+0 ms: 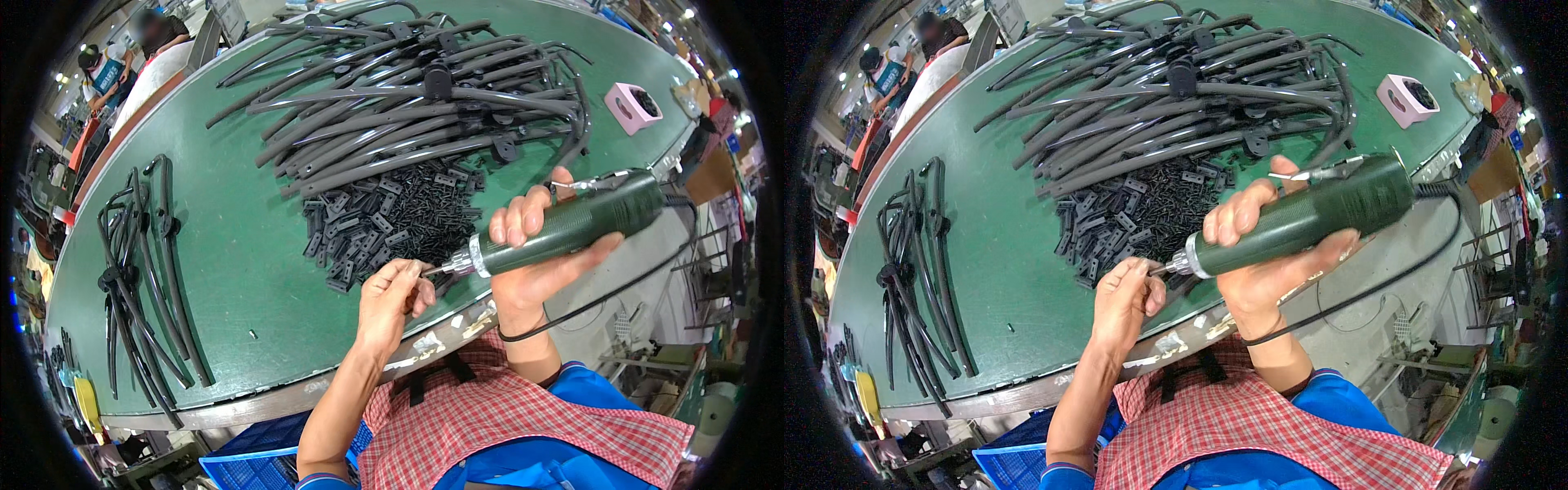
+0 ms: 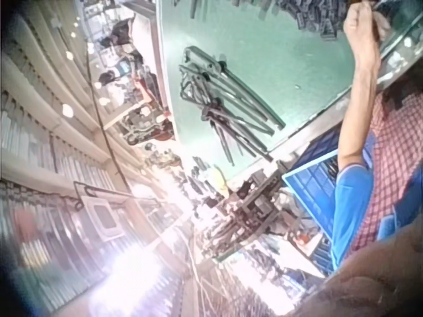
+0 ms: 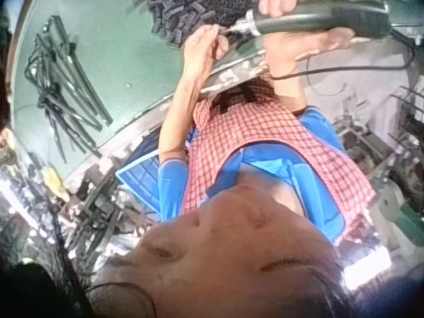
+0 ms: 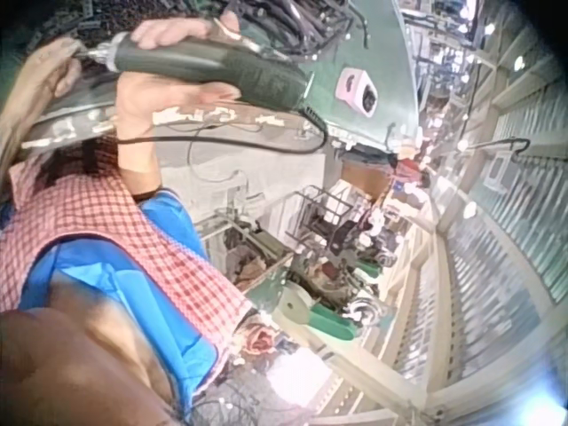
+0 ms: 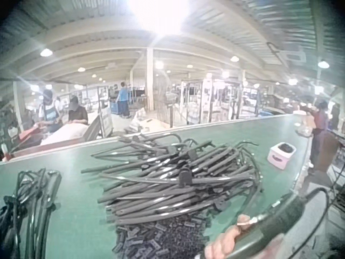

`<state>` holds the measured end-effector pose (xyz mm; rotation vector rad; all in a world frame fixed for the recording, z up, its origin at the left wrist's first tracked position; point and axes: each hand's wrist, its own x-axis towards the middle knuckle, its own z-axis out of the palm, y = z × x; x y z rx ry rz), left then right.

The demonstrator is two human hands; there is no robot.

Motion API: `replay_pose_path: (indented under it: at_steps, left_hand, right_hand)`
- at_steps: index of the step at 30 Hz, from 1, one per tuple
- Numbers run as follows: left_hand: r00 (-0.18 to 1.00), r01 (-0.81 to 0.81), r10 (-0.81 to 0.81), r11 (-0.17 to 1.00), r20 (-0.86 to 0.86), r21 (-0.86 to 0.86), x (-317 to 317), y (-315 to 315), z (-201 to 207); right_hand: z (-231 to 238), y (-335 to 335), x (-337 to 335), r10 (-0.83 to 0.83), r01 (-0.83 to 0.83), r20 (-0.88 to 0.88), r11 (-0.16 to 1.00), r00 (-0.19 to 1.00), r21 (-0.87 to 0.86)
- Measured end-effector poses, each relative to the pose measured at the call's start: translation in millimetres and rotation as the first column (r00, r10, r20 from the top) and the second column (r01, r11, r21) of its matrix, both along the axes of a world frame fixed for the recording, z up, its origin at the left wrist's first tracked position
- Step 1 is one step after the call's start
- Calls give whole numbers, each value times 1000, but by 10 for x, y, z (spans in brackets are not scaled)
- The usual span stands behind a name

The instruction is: The person uses a green electric screwdriver to attach small black plastic clips to long curved metal rods on a green workbench. They repeatedly pick up a rod and a clip, align them, and drive a screw to secure the clip, then place the assembled unit aside.

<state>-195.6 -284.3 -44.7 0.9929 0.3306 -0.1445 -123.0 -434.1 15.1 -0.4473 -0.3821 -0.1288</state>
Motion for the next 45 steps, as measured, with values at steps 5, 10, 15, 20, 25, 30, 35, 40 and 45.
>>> replay_pose_path:
  at_steps: [5, 10, 15, 20, 25, 30, 35, 40, 45]
  left_hand:
    - [896, -115, -372, 333, 242, 936, -174, 233, 79]
    - [848, -55, -512, 170, 136, 984, -112, 191, 116]
    - [840, -55, -542, -53, 18, 997, -30, 261, 176]
    - [802, -25, -585, -237, -122, 971, 64, 347, 68]
    - [781, 307, -593, 91, -197, 947, 155, 426, 386]
    - [599, 801, -645, 485, -475, 352, 103, 293, 446]
    - [835, 56, -551, 51, -18, 997, -125, 128, 161]
    - [862, 8, -507, 27, 7, 1000, -226, 12, -87]
    - [849, -4, -528, 15, 11, 1000, -194, 32, -120]
  right_hand:
    - [-13, -246, 97, 26, -16, -118, 996, 993, 85]
    - [0, -426, 31, -18, 27, -167, 998, 986, 54]
    - [36, -616, -14, -52, 58, -143, 998, 988, 39]
    - [27, -697, -53, -65, 72, -155, 997, 986, 38]
    - [58, -759, -83, -65, 71, -149, 997, 987, 35]
    - [104, -794, -96, -39, 48, -121, 997, 992, 67]
    - [107, -704, -155, -64, 62, -59, 997, 996, -34]
    - [40, -555, -216, 53, -30, 108, 978, 993, -208]
    - [45, -378, -206, 74, -19, 137, 928, 988, -371]
